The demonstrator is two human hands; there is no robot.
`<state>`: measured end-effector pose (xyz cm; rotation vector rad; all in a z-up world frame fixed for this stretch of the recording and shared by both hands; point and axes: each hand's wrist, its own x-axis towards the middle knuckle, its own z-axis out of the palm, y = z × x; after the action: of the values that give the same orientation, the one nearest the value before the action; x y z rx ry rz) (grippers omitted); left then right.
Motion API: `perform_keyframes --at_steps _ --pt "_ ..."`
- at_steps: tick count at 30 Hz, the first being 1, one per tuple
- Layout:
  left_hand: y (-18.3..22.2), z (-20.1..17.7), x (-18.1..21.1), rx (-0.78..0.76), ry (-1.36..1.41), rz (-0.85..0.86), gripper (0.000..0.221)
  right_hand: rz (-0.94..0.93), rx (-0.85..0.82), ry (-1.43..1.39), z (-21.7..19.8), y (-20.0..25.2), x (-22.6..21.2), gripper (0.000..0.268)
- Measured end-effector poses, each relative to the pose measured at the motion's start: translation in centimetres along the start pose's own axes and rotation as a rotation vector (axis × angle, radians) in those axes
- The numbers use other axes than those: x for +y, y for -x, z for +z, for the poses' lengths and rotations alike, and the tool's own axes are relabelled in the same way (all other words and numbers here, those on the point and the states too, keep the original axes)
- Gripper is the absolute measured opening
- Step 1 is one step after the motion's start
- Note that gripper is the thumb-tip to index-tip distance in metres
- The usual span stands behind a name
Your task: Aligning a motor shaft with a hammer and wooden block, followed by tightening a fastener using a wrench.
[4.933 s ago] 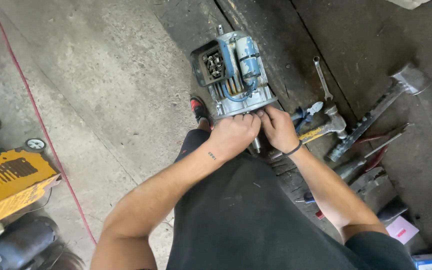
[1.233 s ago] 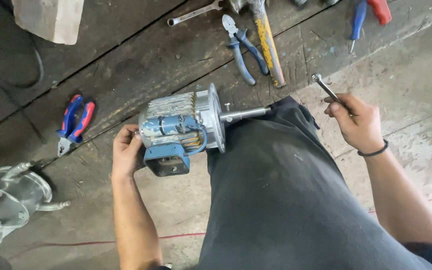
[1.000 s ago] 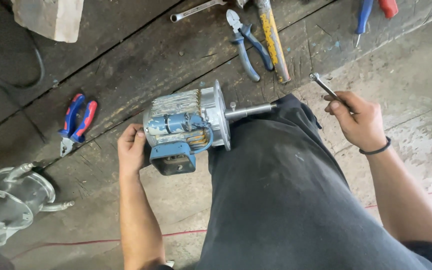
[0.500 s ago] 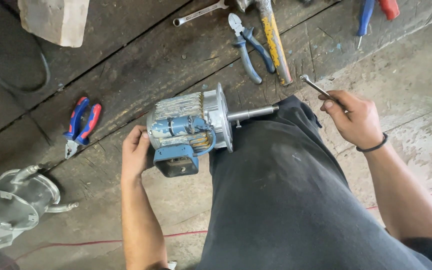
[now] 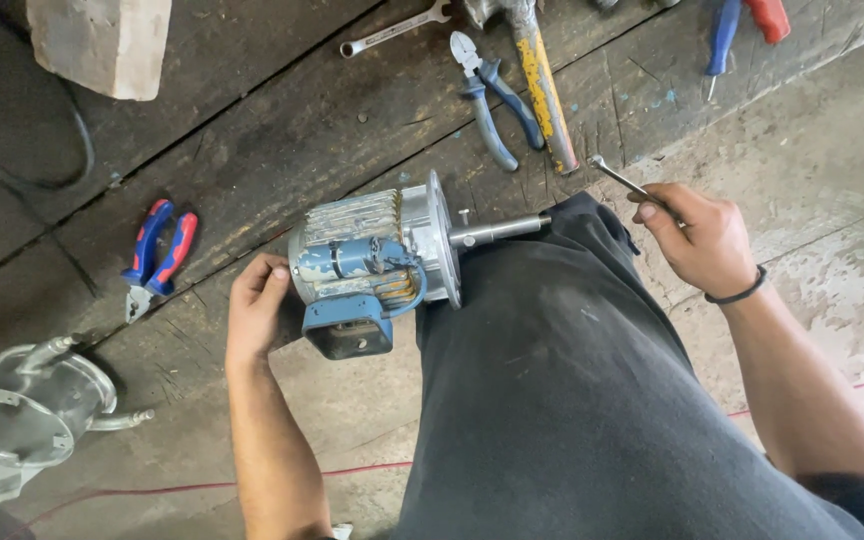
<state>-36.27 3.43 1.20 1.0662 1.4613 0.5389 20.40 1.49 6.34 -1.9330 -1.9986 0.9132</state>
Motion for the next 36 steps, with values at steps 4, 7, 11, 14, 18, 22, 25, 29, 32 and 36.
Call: perform_keyframes --at_steps 4,7,11,14,18,22,25,29,32,36 --pt "0.2 0.0 2.0 -0.033 -0.094 -0.050 0.034 -0.006 -0.001 0.022 0.0 -0.1 0.1 0.016" --pt "0.2 0.4 2.1 0.038 -0.158 -0.190 0.058 -0.021 -0.006 0.022 0.0 -0.2 0.1 0.018" --pt "-0.1 0.2 1.5 0.065 -0.178 -0.130 0.046 -0.010 -0.005 0.021 -0.1 -0.2 -0.1 0.016" --pt "0.0 -0.2 1.4 -0.014 -0.042 -0.042 0.025 -0.002 -0.010 0.013 0.0 -0.2 -0.1 0.017" --pt "0.2 -0.3 2.2 -0.029 -0.095 -0.020 0.029 -0.017 -0.019 0.010 0.2 -0.1 0.2 0.019" --pt "0.3 0.3 2.4 0.023 -0.160 -0.198 0.054 -0.049 -0.032 0.052 0.4 -0.1 0.5 0.023" --pt "0.1 0.4 1.0 0.074 -0.128 -0.277 0.066 -0.031 -0.047 0.033 0.2 -0.3 0.0 0.022" --pt "0.4 0.2 1.0 0.003 -0.015 -0.066 0.059 -0.014 -0.037 0.036 0.2 -0.1 0.3 0.020" --pt "0.6 0.0 0.8 -0.008 0.013 -0.084 0.023 -0.023 -0.049 0.062 0.3 0.1 0.6 0.025" --pt "0.5 0.4 1.7 0.044 -0.201 -0.102 0.032 -0.027 -0.050 0.065 0.3 0.0 0.6 0.025"
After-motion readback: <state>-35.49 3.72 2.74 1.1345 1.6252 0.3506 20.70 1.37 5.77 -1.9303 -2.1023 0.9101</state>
